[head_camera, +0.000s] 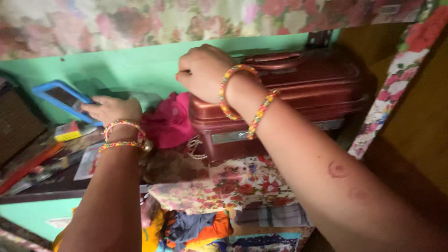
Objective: The person places a patterned cover on a couch and ties it in place, then uses a cloth to wipe down a brown briefcase on a shelf.
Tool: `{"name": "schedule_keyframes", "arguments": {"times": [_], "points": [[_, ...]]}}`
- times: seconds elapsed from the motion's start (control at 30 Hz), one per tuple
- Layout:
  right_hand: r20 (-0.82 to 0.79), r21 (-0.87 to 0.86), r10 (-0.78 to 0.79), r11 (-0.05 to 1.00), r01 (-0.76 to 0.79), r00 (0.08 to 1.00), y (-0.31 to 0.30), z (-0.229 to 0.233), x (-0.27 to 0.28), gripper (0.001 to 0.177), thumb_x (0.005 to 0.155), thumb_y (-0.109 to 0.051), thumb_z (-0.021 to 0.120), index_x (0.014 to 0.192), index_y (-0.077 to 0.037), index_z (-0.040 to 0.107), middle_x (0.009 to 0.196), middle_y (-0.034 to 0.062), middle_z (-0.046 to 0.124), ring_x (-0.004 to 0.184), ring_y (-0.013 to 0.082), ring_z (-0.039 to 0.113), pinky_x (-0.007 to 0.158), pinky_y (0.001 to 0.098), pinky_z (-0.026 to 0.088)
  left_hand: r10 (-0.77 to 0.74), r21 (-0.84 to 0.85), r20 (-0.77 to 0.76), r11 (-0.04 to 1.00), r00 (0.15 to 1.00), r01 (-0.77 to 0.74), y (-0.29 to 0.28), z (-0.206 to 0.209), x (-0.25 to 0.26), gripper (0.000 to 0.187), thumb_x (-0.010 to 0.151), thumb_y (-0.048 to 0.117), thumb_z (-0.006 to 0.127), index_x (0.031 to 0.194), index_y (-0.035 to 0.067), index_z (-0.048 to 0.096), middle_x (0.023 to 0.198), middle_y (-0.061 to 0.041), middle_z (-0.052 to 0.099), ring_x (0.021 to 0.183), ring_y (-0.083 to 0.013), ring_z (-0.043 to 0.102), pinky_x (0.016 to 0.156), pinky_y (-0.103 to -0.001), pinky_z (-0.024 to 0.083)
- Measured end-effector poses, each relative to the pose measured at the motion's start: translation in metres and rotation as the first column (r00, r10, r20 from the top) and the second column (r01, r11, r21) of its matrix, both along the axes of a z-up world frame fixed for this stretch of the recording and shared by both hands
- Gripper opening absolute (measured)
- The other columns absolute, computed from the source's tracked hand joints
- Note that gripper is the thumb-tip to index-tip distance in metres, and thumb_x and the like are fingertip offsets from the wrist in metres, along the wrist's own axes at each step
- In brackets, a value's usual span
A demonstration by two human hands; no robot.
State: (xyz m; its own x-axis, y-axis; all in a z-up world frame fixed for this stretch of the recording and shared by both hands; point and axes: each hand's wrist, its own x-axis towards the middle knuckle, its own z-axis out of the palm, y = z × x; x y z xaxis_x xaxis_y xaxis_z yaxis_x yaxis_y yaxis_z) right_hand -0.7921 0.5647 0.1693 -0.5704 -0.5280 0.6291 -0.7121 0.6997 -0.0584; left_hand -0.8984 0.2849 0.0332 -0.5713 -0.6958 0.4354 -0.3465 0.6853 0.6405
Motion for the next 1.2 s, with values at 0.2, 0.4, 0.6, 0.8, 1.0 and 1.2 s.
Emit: {"name": "schedule_keyframes", "arguments": {"times": [0.2,0.4,0.6,0.8,1.0,1.2], "points": [[0.009,0.016,-0.009,1.000,0.009,1.000,-0.001,0.000,0.005,0.026,0.091,-0.031,0.064,0.089,-0.010,0.078,0.097,0.0137,0.073,0.096,0.0371,0.067,0.086,0.0497,0.050,-0.006,0.516,-0.053,0.856,0.999,0.033,-0.018,0.016,0.027,0.107,0.075,0.035,0.076,0.158,-0.003,0.020,0.155,-0.032,0.027,0.135,-0.0490,0.049,0.113,-0.050,0.042],[0.012,0.036,-0.019,0.999,0.019,1.000,0.000,0.002,0.006,0.026,0.092,-0.032,0.065,0.089,-0.008,0.077,0.098,0.0148,0.073,0.096,0.0378,0.066,0.086,0.0497,0.050,-0.360,-0.370,0.275,0.816,0.892,0.444,-0.068,-0.022,0.019,0.058,0.080,0.012,0.072,0.138,0.011,0.068,0.130,-0.024,0.069,0.122,-0.0463,0.067,0.104,-0.049,0.056],[0.020,0.045,-0.016,0.999,0.015,1.000,-0.001,0.003,0.010,0.026,0.092,-0.031,0.064,0.091,-0.008,0.077,0.100,0.0141,0.073,0.097,0.0374,0.066,0.088,0.0489,0.050,-0.330,0.839,-0.252,0.395,0.910,0.375,-0.044,0.009,0.053,0.039,0.095,0.023,0.066,0.130,0.006,0.068,0.106,-0.013,0.068,0.093,-0.0289,0.067,0.080,-0.046,0.057],[0.058,0.062,-0.058,0.997,0.055,0.997,-0.001,0.003,0.013,0.026,0.092,-0.032,0.063,0.094,-0.010,0.078,0.101,0.0143,0.073,0.099,0.0381,0.066,0.088,0.0495,0.051,-0.644,0.029,0.225,0.754,0.731,0.656,-0.071,-0.007,0.060,0.053,0.080,0.006,0.070,0.132,0.011,0.062,0.096,-0.010,0.074,0.081,-0.0201,0.074,0.070,-0.040,0.064],[-0.005,0.187,-0.174,0.967,0.171,0.985,-0.026,0.016,0.020,0.027,0.089,-0.035,0.065,0.094,-0.012,0.078,0.102,0.0133,0.074,0.100,0.0376,0.068,0.091,0.0503,0.052,-0.686,-0.696,0.284,0.332,0.669,0.636,-0.075,-0.025,0.014,0.033,0.083,0.011,0.066,0.114,0.017,0.075,0.110,-0.015,0.075,0.107,-0.0361,0.071,0.094,-0.048,0.054],[0.034,0.214,-0.057,0.976,0.048,0.998,-0.082,0.009,0.037,0.026,0.088,-0.033,0.065,0.093,-0.010,0.076,0.105,0.0145,0.072,0.103,0.0382,0.066,0.091,0.0499,0.051,-0.637,0.131,0.169,0.771,0.753,0.623,-0.028,0.017,0.078,0.049,0.087,0.045,0.076,0.108,0.001,0.077,0.102,-0.022,0.075,0.100,-0.0363,0.072,0.094,-0.044,0.055]]}}
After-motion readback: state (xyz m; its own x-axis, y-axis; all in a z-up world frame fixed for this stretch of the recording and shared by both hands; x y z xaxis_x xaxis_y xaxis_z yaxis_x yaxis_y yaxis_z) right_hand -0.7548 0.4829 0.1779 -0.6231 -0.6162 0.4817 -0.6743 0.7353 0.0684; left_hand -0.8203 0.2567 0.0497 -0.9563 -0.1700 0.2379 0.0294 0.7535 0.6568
